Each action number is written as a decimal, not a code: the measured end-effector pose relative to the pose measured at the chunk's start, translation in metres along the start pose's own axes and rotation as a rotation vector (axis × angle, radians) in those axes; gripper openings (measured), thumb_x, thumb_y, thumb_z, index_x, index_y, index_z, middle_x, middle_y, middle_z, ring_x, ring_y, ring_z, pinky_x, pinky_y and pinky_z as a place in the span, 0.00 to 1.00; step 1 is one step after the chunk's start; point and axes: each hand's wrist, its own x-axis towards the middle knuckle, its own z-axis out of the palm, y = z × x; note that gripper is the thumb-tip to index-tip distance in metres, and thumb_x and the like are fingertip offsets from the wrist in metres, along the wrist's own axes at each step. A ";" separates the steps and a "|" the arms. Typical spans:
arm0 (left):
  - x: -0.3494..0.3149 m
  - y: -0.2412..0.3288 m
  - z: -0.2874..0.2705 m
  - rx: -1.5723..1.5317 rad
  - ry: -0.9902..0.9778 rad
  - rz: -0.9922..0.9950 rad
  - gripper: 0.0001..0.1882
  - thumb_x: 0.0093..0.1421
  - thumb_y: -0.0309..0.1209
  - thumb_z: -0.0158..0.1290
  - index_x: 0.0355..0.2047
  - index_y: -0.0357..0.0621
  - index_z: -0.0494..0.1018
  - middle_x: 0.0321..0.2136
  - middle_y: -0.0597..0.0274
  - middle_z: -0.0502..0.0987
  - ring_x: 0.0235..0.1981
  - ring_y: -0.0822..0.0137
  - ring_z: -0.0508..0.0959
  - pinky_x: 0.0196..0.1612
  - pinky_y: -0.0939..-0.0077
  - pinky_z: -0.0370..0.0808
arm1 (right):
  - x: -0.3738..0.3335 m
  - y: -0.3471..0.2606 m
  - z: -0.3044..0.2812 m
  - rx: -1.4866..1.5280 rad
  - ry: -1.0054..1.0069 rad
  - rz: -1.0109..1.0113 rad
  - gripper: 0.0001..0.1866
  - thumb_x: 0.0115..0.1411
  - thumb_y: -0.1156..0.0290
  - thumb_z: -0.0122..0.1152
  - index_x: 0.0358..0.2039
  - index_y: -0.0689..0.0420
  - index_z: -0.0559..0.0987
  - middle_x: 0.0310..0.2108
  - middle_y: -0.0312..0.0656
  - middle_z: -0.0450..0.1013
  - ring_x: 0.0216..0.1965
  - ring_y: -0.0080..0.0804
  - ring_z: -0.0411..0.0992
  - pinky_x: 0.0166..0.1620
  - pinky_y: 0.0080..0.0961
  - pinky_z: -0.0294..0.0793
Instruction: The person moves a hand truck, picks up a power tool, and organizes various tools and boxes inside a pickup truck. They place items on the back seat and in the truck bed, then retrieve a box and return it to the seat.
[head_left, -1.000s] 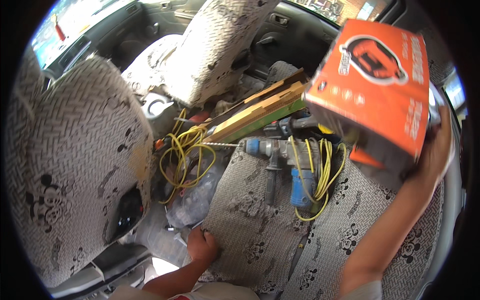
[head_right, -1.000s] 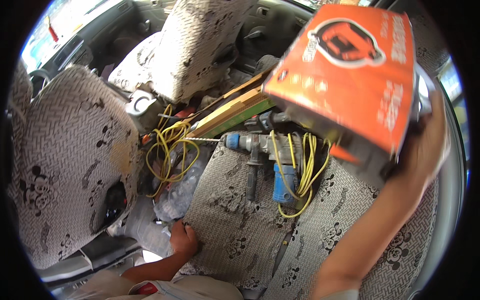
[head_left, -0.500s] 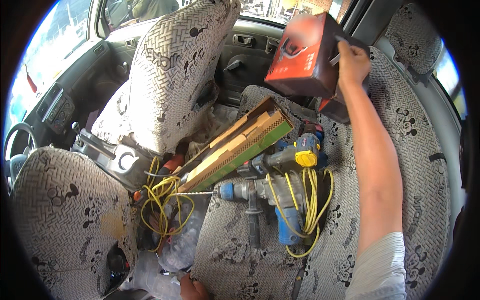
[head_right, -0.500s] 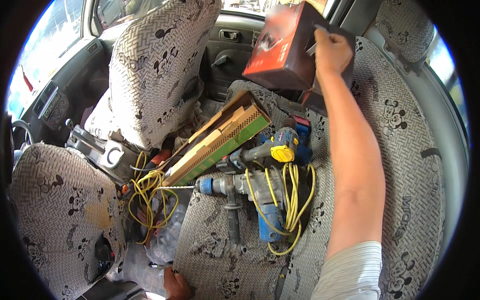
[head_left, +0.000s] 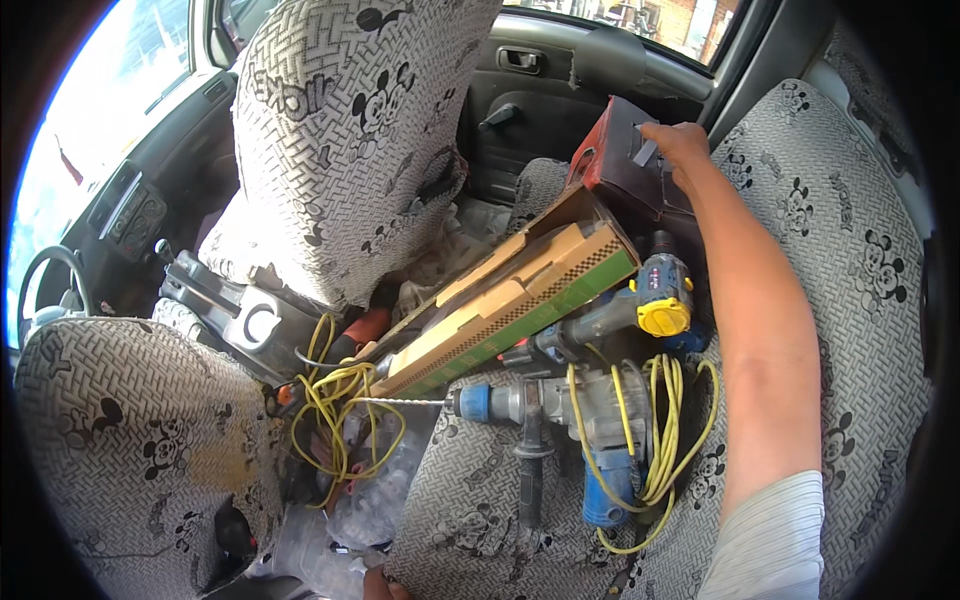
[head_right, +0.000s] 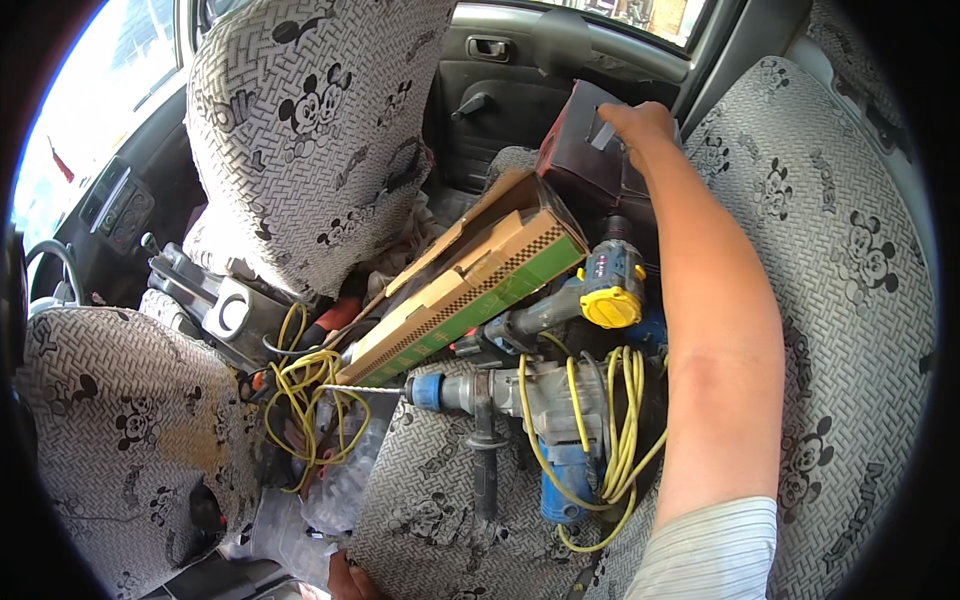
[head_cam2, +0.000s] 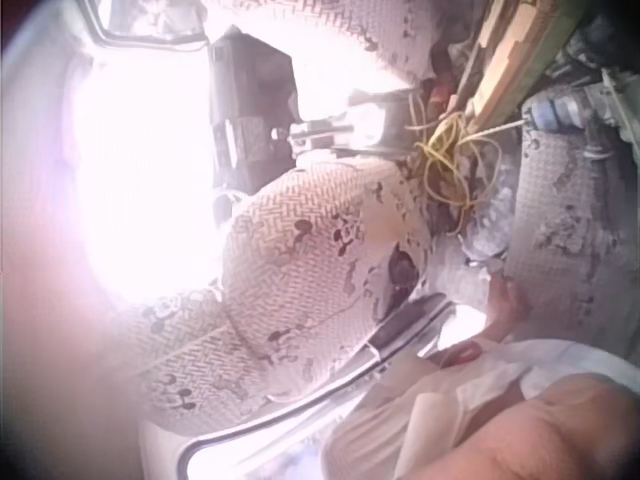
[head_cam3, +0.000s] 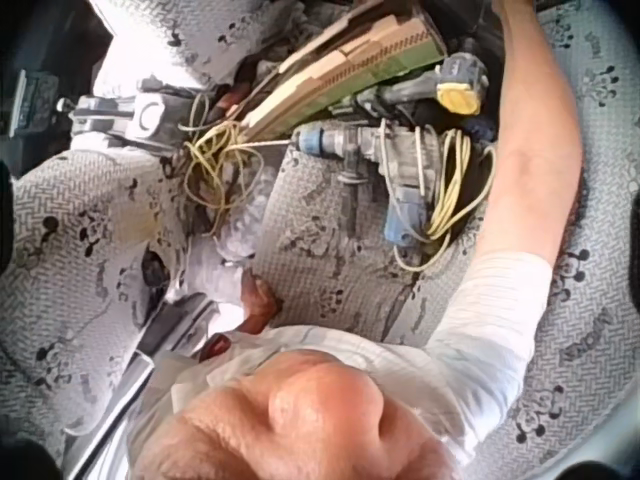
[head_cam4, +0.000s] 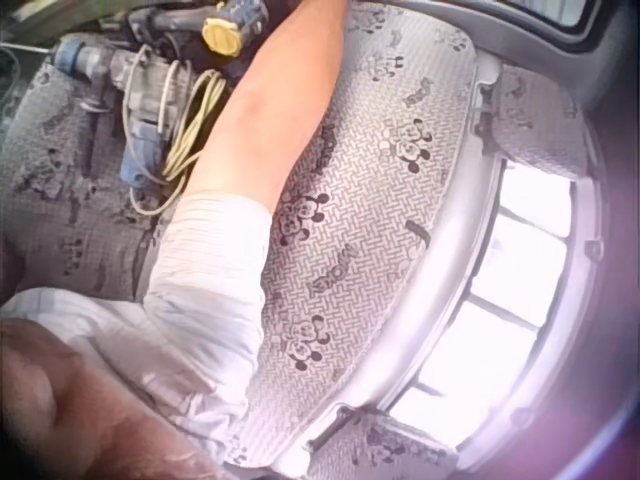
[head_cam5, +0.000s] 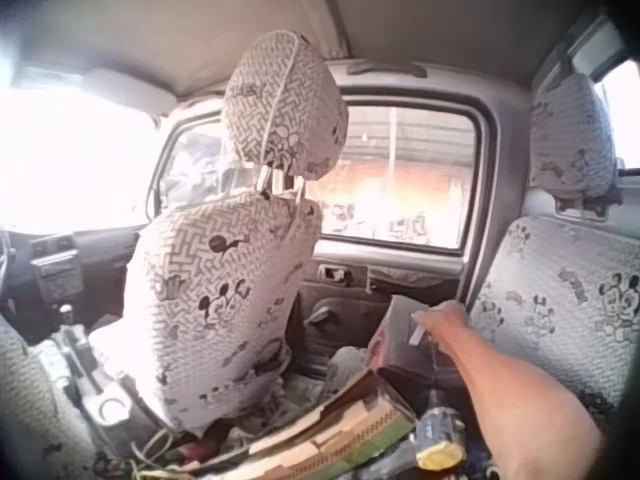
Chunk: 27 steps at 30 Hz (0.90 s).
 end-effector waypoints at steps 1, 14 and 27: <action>0.000 0.005 -0.002 0.023 -0.033 -0.003 0.34 0.74 0.48 0.42 0.67 0.30 0.66 0.57 0.29 0.74 0.56 0.31 0.74 0.62 0.44 0.70 | 0.002 -0.003 0.001 0.013 -0.025 -0.009 0.20 0.48 0.64 0.79 0.29 0.70 0.84 0.27 0.43 0.77 0.27 0.31 0.73 0.31 0.36 0.70; -0.003 -0.014 0.011 -0.139 0.114 0.084 0.32 0.75 0.47 0.42 0.64 0.28 0.66 0.49 0.31 0.75 0.48 0.35 0.75 0.54 0.43 0.73 | 0.035 0.022 0.029 -0.424 -0.320 -0.069 0.21 0.50 0.58 0.77 0.37 0.62 0.87 0.26 0.41 0.80 0.24 0.31 0.74 0.31 0.32 0.73; 0.005 -0.014 0.005 -0.163 0.146 0.257 0.32 0.74 0.48 0.42 0.63 0.27 0.65 0.44 0.34 0.74 0.43 0.36 0.74 0.49 0.42 0.72 | 0.012 0.044 -0.051 -0.684 -0.238 -0.108 0.49 0.55 0.32 0.68 0.61 0.63 0.78 0.58 0.54 0.79 0.57 0.48 0.78 0.62 0.36 0.74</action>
